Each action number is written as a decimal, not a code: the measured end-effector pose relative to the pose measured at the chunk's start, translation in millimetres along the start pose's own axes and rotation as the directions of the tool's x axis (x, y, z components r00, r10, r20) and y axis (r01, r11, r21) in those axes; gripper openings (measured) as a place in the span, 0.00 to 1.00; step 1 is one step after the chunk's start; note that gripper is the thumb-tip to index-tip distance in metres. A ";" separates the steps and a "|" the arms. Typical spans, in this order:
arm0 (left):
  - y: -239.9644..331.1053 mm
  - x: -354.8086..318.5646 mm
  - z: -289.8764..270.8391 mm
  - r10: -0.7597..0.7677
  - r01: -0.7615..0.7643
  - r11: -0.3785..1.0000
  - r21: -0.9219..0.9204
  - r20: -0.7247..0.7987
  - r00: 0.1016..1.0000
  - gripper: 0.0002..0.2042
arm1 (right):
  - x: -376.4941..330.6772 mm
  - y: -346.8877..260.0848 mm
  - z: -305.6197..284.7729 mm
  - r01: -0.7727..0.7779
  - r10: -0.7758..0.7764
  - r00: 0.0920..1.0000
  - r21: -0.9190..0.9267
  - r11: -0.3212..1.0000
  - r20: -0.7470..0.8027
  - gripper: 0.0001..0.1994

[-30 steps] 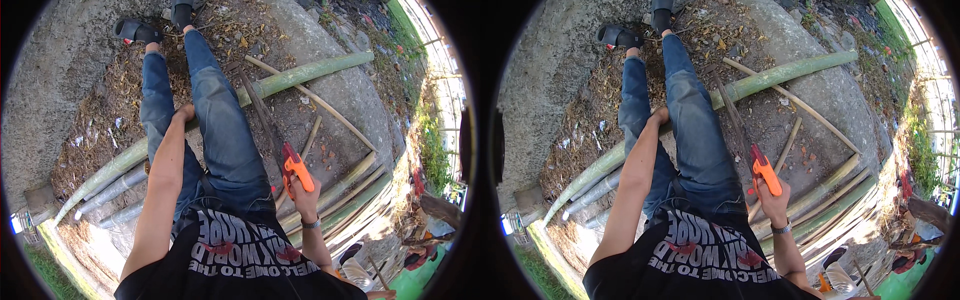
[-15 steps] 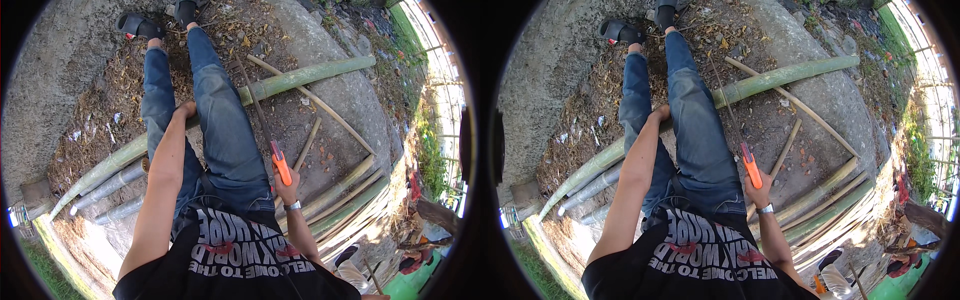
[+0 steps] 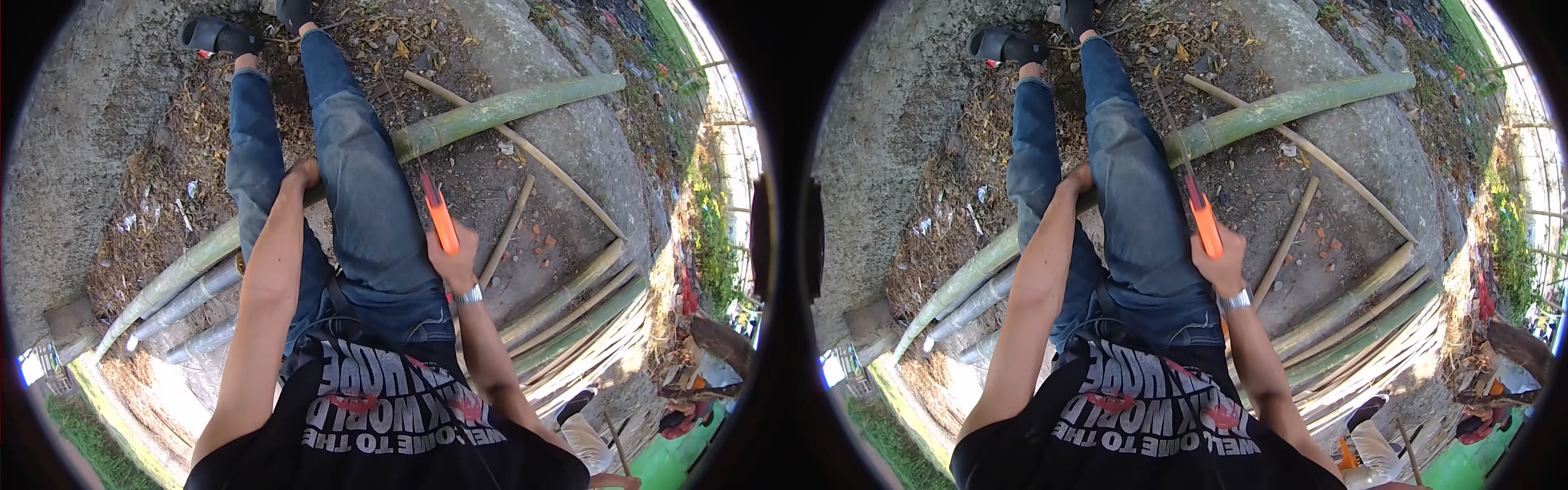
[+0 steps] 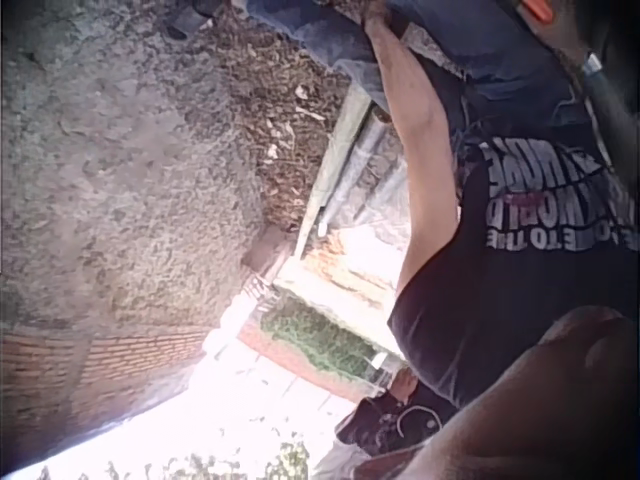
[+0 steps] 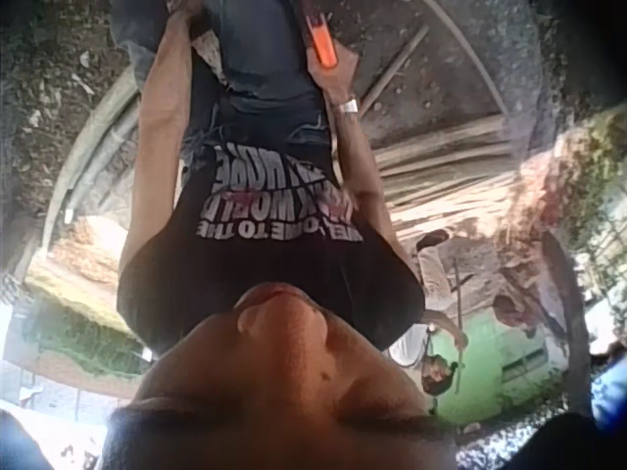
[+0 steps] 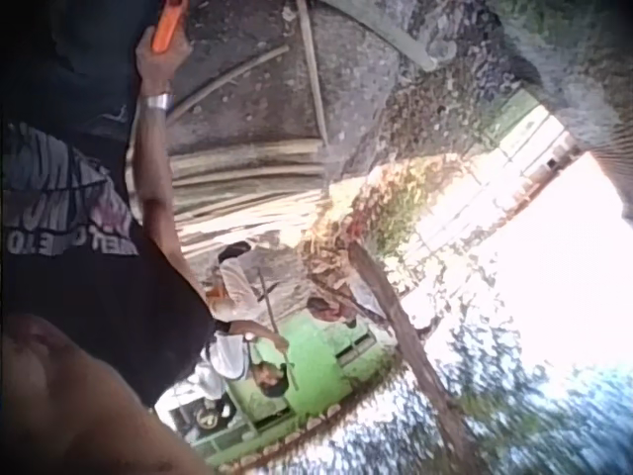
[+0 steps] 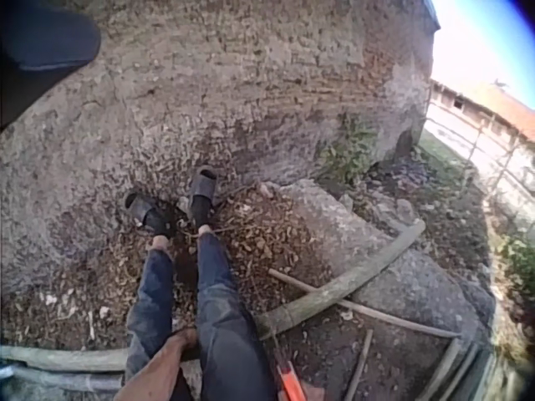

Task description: The person is using a hand saw to cut through pieces of bamboo while sitting on the ground.

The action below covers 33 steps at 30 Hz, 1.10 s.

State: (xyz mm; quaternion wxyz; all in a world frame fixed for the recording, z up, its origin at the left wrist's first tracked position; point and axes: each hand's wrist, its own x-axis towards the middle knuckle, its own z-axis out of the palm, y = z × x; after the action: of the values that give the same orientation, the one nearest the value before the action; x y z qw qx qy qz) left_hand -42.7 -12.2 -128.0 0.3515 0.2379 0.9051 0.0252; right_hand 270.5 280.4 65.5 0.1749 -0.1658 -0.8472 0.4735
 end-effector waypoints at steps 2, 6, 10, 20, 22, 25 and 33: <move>-19.6 13.4 14.4 0.012 -0.012 1.000 -0.014 -0.001 1.000 0.17 | 70.1 -45.3 22.5 0.075 -0.075 0.997 -0.068 0.995 0.000 0.10; -41.1 9.8 49.7 0.150 -0.195 0.968 -0.160 -0.257 0.955 0.19 | 119.3 -44.1 -16.6 -0.060 0.058 0.985 0.009 0.998 0.163 0.09; 13.9 4.5 20.3 0.044 -0.042 0.997 -0.061 0.039 0.998 0.20 | 68.4 -31.6 0.0 -0.003 0.009 0.998 -0.084 0.996 0.062 0.10; 35.5 -49.6 -13.7 -0.017 0.004 0.986 -0.169 -0.076 0.997 0.21 | 150.9 -75.2 -3.5 0.088 -0.023 0.952 -0.202 0.975 0.304 0.13; 31.1 -54.2 -12.0 -0.028 0.014 0.987 -0.162 -0.085 0.996 0.21 | 150.2 -71.2 -9.3 0.052 0.014 0.934 -0.174 0.983 0.358 0.14; 35.9 -48.5 -13.5 -0.008 -0.006 0.989 -0.149 -0.090 0.996 0.22 | 129.2 -64.5 -2.9 0.045 -0.040 0.996 -0.058 0.997 0.075 0.13; -11.4 -30.3 24.5 0.069 -0.066 0.998 0.023 -0.168 0.983 0.27 | 52.1 -27.5 -9.9 -0.219 0.296 0.954 0.551 0.806 -0.054 0.06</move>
State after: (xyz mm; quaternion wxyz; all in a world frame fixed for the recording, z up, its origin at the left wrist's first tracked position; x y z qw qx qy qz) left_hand -12.3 -38.9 -129.9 0.2708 0.2685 0.9231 0.0495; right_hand 225.8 297.4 101.3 0.2062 -0.2557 -0.6354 0.6988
